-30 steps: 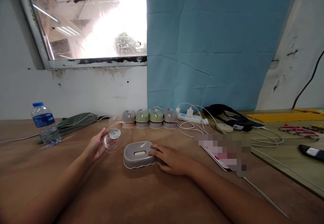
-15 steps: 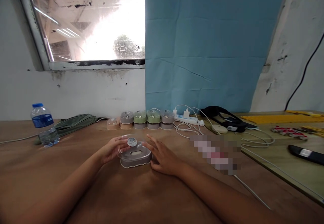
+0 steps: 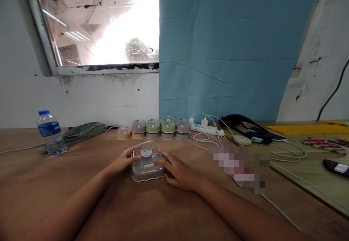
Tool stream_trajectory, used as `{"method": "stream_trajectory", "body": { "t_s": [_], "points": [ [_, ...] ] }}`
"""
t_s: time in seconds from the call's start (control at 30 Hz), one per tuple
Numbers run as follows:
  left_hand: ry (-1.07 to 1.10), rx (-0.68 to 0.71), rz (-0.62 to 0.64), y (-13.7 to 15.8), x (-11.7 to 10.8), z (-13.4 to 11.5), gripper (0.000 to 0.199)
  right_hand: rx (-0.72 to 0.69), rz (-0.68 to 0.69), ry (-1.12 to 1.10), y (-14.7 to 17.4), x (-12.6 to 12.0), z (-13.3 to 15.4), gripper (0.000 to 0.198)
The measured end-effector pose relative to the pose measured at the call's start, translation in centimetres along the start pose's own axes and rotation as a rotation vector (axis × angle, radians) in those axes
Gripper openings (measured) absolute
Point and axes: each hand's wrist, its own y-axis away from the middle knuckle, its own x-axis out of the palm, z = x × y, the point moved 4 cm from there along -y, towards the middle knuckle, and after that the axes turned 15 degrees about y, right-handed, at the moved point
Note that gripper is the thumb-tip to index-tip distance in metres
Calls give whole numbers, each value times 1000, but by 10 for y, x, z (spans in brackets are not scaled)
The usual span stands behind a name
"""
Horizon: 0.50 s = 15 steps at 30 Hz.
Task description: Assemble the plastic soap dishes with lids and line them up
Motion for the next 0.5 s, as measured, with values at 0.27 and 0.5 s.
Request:
{"method": "stream_trajectory", "body": {
  "t_s": [0.27, 0.5],
  "points": [
    [-9, 7, -73, 1, -5, 6, 40, 9, -4, 33, 0, -1, -1, 59],
    [-5, -26, -125, 2, -8, 6, 38, 22, 6, 48, 0, 0, -2, 60]
  ]
}}
